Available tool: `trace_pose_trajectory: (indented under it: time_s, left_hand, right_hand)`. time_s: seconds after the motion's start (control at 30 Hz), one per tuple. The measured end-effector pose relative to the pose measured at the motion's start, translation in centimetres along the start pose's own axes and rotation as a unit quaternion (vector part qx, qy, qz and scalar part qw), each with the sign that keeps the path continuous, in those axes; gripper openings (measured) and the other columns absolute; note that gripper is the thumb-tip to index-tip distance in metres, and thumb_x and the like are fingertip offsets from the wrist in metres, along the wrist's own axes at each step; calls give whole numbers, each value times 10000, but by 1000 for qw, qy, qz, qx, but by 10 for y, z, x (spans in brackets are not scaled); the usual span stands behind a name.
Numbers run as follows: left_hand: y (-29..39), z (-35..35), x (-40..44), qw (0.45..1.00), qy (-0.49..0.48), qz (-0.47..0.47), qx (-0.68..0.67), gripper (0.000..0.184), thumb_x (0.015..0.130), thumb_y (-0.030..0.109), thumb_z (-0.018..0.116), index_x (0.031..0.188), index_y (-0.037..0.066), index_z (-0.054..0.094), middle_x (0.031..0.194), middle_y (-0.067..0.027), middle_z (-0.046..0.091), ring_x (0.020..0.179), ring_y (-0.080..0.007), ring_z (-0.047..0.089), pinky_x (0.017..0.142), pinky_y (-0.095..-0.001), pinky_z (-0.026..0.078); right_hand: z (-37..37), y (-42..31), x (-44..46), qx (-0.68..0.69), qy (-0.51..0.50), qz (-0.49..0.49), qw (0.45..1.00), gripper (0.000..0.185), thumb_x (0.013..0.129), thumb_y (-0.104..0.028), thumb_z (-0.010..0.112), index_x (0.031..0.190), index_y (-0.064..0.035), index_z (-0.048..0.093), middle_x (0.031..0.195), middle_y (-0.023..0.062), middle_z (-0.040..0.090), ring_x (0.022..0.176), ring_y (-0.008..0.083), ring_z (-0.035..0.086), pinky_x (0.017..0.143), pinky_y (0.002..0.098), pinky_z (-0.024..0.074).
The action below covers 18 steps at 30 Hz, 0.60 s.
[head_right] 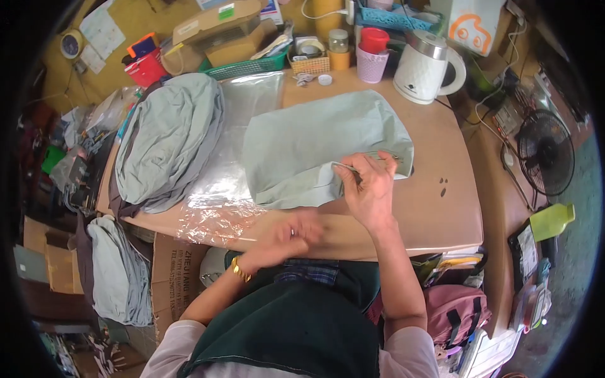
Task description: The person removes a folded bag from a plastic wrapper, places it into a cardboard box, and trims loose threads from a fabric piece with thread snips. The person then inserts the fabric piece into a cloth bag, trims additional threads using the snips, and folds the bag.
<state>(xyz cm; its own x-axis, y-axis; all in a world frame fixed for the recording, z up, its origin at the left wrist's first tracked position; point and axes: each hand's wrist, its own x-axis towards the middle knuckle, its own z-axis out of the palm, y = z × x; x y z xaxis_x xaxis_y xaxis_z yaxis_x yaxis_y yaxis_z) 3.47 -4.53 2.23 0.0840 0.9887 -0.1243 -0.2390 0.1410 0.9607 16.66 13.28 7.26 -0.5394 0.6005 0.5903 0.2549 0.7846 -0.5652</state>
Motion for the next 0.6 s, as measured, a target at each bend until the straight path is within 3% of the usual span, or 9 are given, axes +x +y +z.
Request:
trace_pose_trajectory:
  time_s: [0.07, 0.13, 0.2, 0.23, 0.27, 0.33, 0.37, 0.47, 0.6]
  left_hand:
    - [6, -17, 21, 950, 159, 106, -246, 162, 937, 136, 653, 1018, 11, 590, 942, -20, 635, 885, -124, 633, 900, -314, 530]
    - [-11, -23, 33, 905, 121, 189, -360, 181, 930, 124, 656, 1045, 0, 590, 1003, -73, 662, 947, -150, 653, 917, -317, 545]
    - [19, 7, 35, 871, 227, 97, -424, 207, 960, 122, 602, 1151, 56, 558, 1090, -57, 650, 1059, -168, 638, 920, -363, 562]
    - [10, 5, 37, 857, 232, 87, -452, 187, 961, 120, 595, 1125, 38, 557, 1104, -76, 657, 1039, -188, 652, 872, -345, 593]
    - [3, 0, 38, 855, 234, 90, -454, 187, 961, 120, 595, 1125, 38, 557, 1104, -76, 657, 1039, -188, 652, 872, -345, 593]
    - [-8, -10, 34, 801, 305, 85, -509, 183, 966, 121, 586, 1122, 29, 557, 1079, -73, 663, 1002, -190, 666, 876, -335, 596]
    - [-8, -18, 31, 794, 321, 86, -508, 162, 978, 168, 582, 1029, 15, 591, 971, -58, 671, 935, -158, 669, 824, -299, 590]
    - [-17, -33, 32, 779, 342, 87, -518, 186, 993, 201, 560, 1040, 25, 594, 973, -53, 676, 932, -154, 670, 822, -296, 588]
    - [-1, 0, 32, 842, 307, 86, -435, 197, 996, 216, 558, 1046, 30, 598, 980, -56, 676, 908, -143, 669, 823, -284, 583]
  right_hand:
    - [1, -7, 1, -37, 51, -23, 998, 62, 840, -91, 687, 845, -81, 626, 694, 32, 606, 675, 231, 588, 992, 460, 328]
    - [5, -15, -4, -40, 52, -49, 997, 57, 844, -79, 676, 846, -84, 619, 708, 31, 610, 677, 226, 587, 990, 457, 323]
    - [9, -20, -12, -43, 53, -73, 995, 55, 848, -67, 664, 847, -87, 613, 722, 29, 613, 680, 221, 585, 989, 454, 318]
    - [10, -22, -17, -56, 41, -65, 995, 56, 853, -56, 649, 849, -89, 605, 729, 29, 614, 690, 221, 589, 990, 457, 314]
    - [11, -22, -23, -69, 30, -55, 996, 60, 858, -44, 634, 851, -91, 597, 737, 30, 614, 699, 221, 593, 991, 461, 310]
    - [9, -17, -33, -81, 15, -44, 996, 60, 858, -44, 630, 857, -91, 593, 740, 33, 616, 712, 225, 598, 986, 462, 312]
    - [6, -13, -39, -93, 5, -29, 995, 60, 859, -44, 625, 862, -91, 588, 742, 35, 617, 725, 229, 604, 981, 463, 314]
    - [-2, 4, -59, -85, -51, -20, 995, 54, 853, -54, 632, 869, -86, 591, 742, 40, 616, 745, 240, 609, 1000, 484, 309]
    - [-22, -6, -60, -154, -62, 50, 985, 66, 840, -66, 647, 878, -79, 595, 745, 47, 614, 760, 251, 611, 1024, 504, 299]
